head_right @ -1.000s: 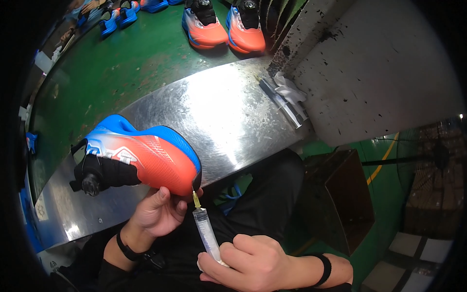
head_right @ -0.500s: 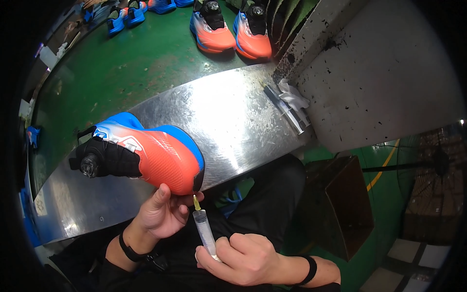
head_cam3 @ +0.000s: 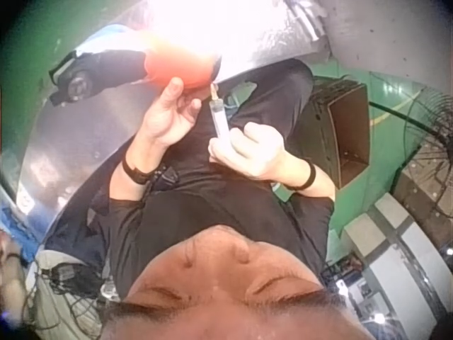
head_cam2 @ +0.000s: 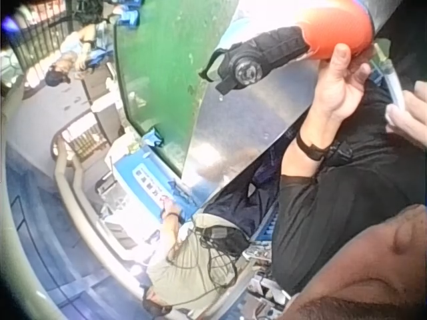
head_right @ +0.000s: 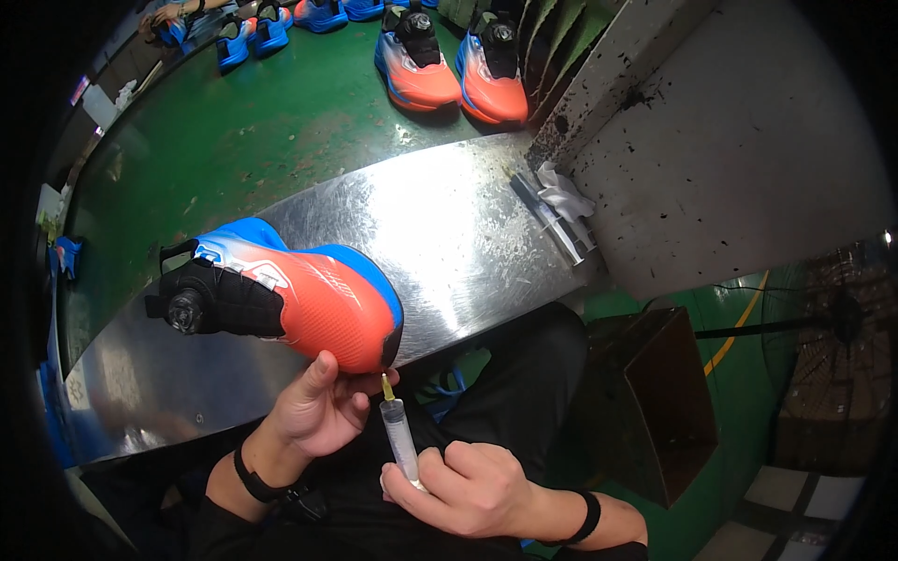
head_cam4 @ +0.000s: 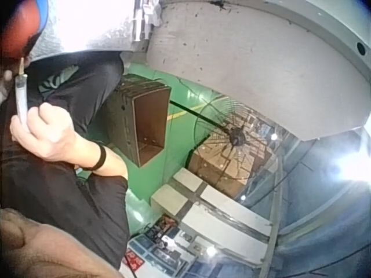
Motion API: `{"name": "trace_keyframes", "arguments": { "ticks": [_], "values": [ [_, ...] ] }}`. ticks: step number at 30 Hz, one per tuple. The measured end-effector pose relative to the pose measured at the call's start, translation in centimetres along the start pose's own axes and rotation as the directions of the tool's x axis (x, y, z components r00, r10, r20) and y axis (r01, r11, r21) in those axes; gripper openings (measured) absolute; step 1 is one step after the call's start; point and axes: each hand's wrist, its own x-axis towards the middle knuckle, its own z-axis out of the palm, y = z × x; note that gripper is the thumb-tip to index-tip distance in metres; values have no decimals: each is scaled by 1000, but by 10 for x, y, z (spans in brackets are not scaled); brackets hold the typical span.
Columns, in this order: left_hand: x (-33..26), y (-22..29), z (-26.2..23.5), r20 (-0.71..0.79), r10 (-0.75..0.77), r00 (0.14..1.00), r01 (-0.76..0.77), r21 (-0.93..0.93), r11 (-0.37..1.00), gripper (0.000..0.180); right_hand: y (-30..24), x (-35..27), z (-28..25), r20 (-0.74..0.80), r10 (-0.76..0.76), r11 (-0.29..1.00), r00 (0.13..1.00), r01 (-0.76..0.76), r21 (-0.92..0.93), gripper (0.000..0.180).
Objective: The recorder uses a syringe to apply adhesive or cleaning liquid to the seams of athletic shoes on a manufacturing assembly line.
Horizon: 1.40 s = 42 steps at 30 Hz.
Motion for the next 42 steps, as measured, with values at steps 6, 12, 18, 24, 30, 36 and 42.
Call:
{"name": "trace_keyframes", "arguments": {
  "ticks": [6,12,18,24,30,36,42],
  "values": [
    [2,2,3,20,-28,999,29,-63,998,43,-1,-5,-1,79,15,1000,997,-15,-4,23],
    [-7,3,-9,76,-89,993,97,-103,990,35,-6,-9,-21,32,-9,1000,999,8,27,30],
    [-75,16,-28,142,-71,987,90,-132,987,53,42,-5,4,-26,116,993,993,-115,24,34],
    [-132,39,-30,-179,170,969,-125,241,962,73,85,12,28,-48,95,995,994,-96,-25,48],
    [-64,83,-17,-103,270,957,-190,483,855,71,105,6,25,-27,138,990,990,-138,3,47],
    [92,153,0,-85,355,931,-278,463,842,51,111,5,11,-31,188,982,982,-188,-4,45],
    [83,149,-14,-136,333,933,-231,483,844,44,116,-1,4,-29,243,970,970,-244,-26,44]
  ]
}}
